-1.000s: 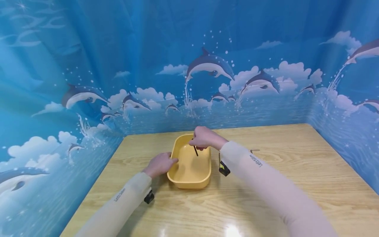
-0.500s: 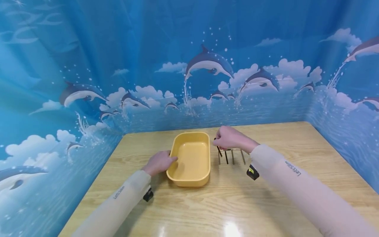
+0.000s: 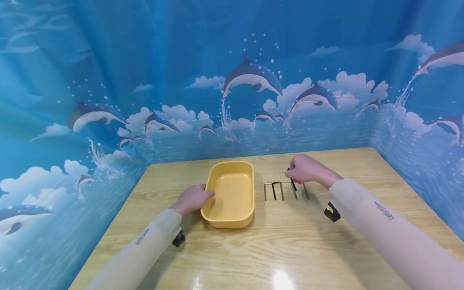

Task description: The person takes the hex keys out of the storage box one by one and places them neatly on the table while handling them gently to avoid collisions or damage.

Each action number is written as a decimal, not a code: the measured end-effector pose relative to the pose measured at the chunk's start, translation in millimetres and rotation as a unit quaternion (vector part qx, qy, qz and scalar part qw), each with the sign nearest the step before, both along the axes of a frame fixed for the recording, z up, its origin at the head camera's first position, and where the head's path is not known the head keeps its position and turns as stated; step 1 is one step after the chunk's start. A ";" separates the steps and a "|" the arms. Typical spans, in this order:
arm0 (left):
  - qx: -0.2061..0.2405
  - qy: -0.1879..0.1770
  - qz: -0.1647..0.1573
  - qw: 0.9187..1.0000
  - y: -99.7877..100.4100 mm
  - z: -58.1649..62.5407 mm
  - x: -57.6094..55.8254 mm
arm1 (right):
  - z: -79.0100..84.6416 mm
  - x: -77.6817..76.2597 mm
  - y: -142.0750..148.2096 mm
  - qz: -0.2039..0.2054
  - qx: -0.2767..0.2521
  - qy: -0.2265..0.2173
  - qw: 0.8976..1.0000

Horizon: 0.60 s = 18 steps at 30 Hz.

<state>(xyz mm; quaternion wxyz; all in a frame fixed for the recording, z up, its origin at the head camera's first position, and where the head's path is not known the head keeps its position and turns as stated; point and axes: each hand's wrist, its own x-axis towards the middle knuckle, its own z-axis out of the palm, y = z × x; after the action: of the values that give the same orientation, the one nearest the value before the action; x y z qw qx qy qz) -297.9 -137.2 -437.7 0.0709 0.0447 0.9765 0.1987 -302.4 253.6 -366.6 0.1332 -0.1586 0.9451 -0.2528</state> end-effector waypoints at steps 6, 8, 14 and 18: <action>0.003 -0.009 0.001 1.000 -0.3 -0.7 0.2 | -11.9 0.4 23.5 -0.008 0.006 -0.007 1.000; 0.002 -0.010 0.000 1.000 -0.5 -1.1 -0.7 | -15.7 0.3 30.7 -0.013 0.011 -0.011 1.000; 0.004 -0.010 -0.007 1.000 -2.2 -2.1 -2.8 | -28.9 -3.1 50.7 -0.026 0.027 -0.028 0.999; 0.006 -0.011 -0.011 1.000 -2.7 -2.8 -3.5 | -37.1 -6.0 60.6 -0.032 0.033 -0.040 0.998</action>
<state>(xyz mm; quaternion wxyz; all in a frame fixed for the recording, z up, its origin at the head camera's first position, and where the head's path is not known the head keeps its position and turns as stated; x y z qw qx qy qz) -301.4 -139.9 -440.5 0.0836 0.0537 0.9739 0.2041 -308.3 314.3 -403.6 0.1675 -0.1137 0.9516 -0.2314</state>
